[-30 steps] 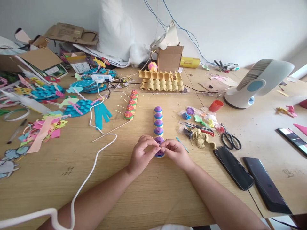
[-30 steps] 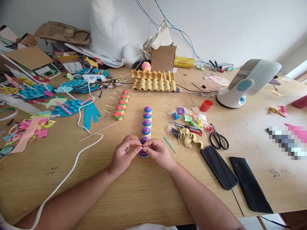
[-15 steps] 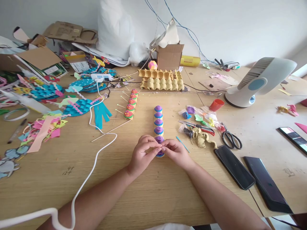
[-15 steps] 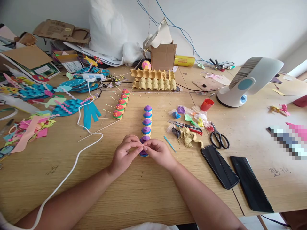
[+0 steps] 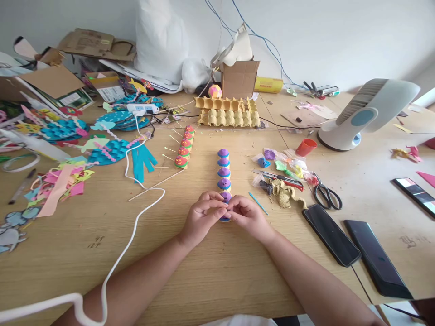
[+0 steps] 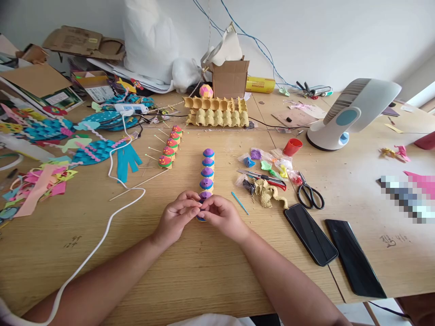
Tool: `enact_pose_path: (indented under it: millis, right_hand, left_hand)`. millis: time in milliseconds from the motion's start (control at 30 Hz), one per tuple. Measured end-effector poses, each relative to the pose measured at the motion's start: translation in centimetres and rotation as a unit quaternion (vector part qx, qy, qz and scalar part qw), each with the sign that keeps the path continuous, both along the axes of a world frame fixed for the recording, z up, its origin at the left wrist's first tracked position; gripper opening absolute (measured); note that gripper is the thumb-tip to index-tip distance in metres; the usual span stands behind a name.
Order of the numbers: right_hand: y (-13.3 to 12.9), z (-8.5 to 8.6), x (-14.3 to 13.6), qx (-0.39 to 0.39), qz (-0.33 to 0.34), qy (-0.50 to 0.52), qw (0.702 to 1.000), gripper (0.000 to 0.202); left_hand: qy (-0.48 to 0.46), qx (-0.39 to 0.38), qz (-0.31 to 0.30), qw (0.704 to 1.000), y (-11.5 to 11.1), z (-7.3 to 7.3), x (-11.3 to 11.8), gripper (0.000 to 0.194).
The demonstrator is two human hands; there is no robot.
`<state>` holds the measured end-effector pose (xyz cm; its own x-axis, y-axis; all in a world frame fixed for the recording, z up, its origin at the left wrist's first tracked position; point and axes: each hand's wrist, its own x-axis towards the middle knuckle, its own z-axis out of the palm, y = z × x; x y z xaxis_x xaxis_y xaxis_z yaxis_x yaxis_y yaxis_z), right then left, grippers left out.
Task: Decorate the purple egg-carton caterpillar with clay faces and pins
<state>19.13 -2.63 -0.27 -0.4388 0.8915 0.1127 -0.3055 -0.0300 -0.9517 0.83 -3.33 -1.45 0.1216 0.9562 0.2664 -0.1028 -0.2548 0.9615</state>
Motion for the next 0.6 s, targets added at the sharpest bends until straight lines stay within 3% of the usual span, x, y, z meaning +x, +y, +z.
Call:
enact_pose_path:
  millis: [167, 333, 600]
  right_hand:
    - [0.06, 0.47, 0.27, 0.018, -0.018, -0.016, 1.0, 0.026]
    - [0.16, 0.25, 0.46, -0.016, -0.035, -0.017, 0.999, 0.027]
    - [0.27, 0.18, 0.52, -0.014, 0.003, -0.018, 1.0, 0.027]
  left_hand:
    - [-0.001, 0.012, -0.011, 1.0, 0.08, -0.3, -0.32, 0.018]
    - [-0.007, 0.026, -0.021, 0.999, 0.19, -0.26, -0.38, 0.019]
    - [0.016, 0.01, -0.001, 1.0, 0.13, 0.09, -0.1, 0.016]
